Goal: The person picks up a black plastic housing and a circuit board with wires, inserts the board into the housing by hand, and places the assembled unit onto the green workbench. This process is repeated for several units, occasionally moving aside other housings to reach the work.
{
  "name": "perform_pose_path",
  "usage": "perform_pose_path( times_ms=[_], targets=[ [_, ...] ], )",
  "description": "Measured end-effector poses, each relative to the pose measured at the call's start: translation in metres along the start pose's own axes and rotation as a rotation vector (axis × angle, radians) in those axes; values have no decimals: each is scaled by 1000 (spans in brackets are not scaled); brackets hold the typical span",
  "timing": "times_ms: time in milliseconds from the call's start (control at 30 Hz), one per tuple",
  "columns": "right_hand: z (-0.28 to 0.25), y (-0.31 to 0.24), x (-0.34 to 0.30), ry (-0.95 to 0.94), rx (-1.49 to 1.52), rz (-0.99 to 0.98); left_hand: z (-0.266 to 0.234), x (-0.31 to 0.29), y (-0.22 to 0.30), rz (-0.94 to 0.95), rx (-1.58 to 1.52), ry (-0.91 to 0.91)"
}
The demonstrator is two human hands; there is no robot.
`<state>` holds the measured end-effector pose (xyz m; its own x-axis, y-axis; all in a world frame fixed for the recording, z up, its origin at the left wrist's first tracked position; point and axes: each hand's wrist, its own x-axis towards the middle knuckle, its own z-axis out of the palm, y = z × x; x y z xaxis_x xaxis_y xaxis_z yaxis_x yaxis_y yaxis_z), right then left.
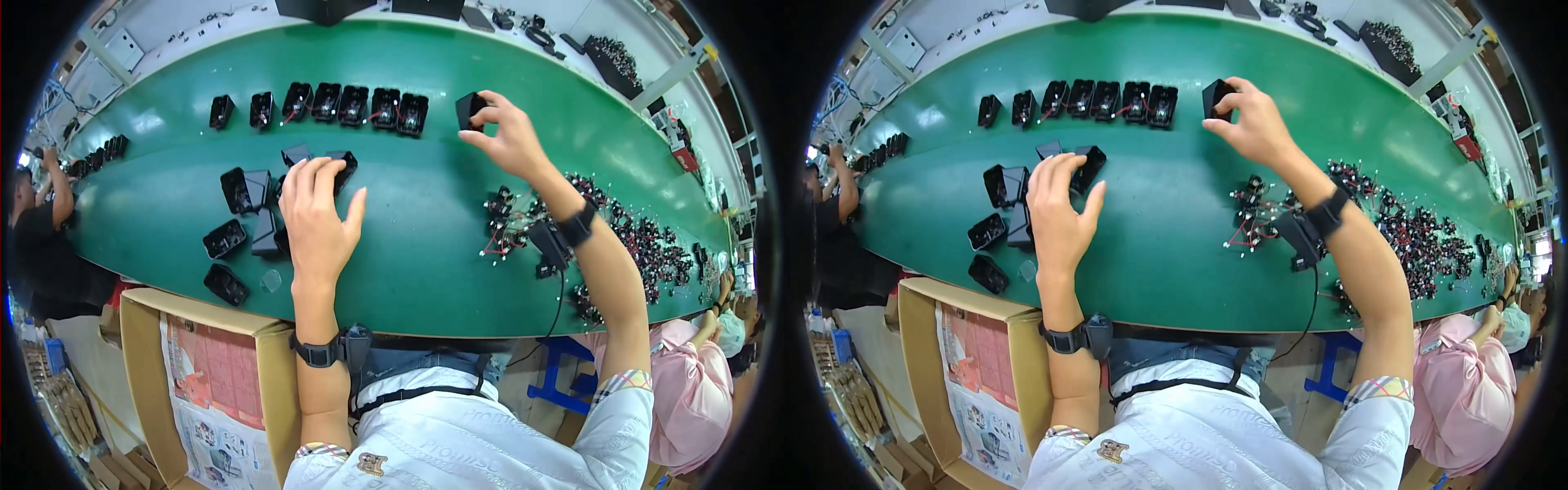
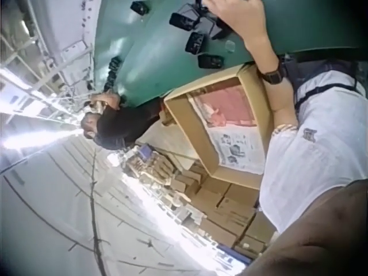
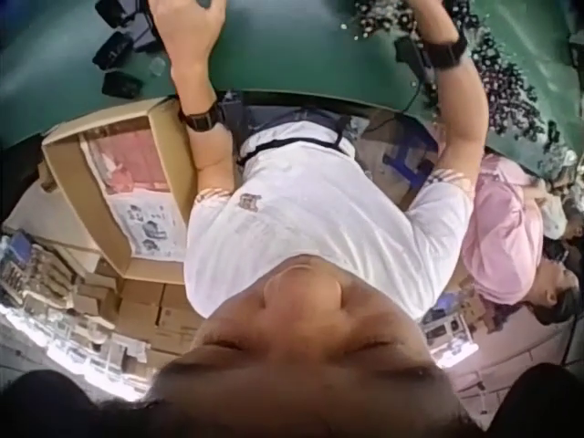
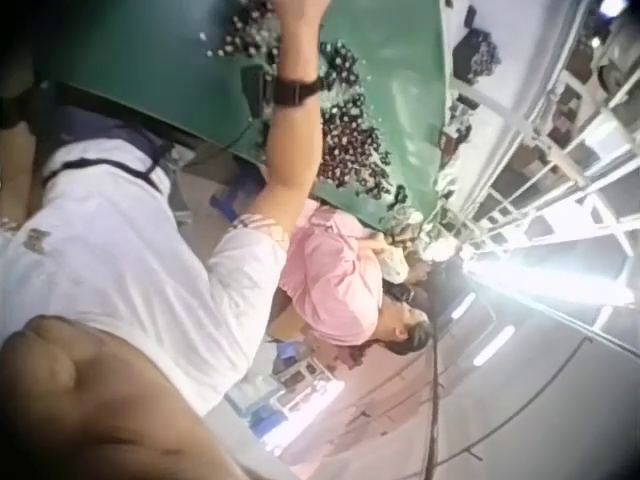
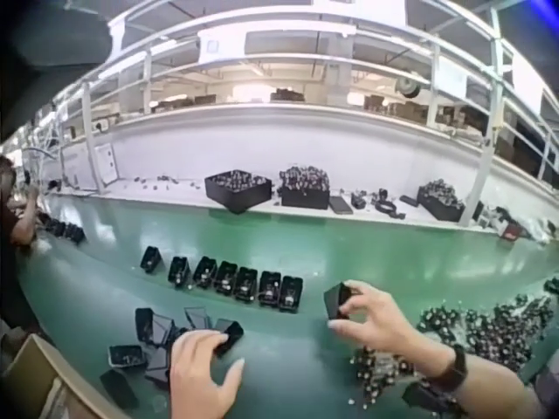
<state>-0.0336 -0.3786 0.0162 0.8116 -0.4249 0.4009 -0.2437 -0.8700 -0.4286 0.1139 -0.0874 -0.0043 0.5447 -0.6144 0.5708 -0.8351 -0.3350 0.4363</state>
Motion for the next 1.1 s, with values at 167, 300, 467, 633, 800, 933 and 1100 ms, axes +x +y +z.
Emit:
perform_pose_path(
  times_ms=[167, 300, 467, 633, 800, 933, 1100],
  targets=[
    [24, 1, 33, -202, -106, 46, 8, -1, 0, 59, 82, -53],
    [35, -8, 43, -283, -228, -16, 14, -3, -5, 24, 159, -153],
    [27, -16, 41, -322, -298, 11, 22, -4, -9, -63, 208, -173],
    [-47, -40, 0, -65, -131, -201, 15, -6, 0, -45, 268, -192],
    [-108, -64, -89, -401, -19, -24, 21, -14, 12, -41, 147, -201],
    [-84, -76, -141, -364, -186, -47, 27, -26, 37, -6, 61, -240],
    [-40, -53, -158, -226, -49, 62, 34, -61, 73, -14, -99, -184]
  ],
)
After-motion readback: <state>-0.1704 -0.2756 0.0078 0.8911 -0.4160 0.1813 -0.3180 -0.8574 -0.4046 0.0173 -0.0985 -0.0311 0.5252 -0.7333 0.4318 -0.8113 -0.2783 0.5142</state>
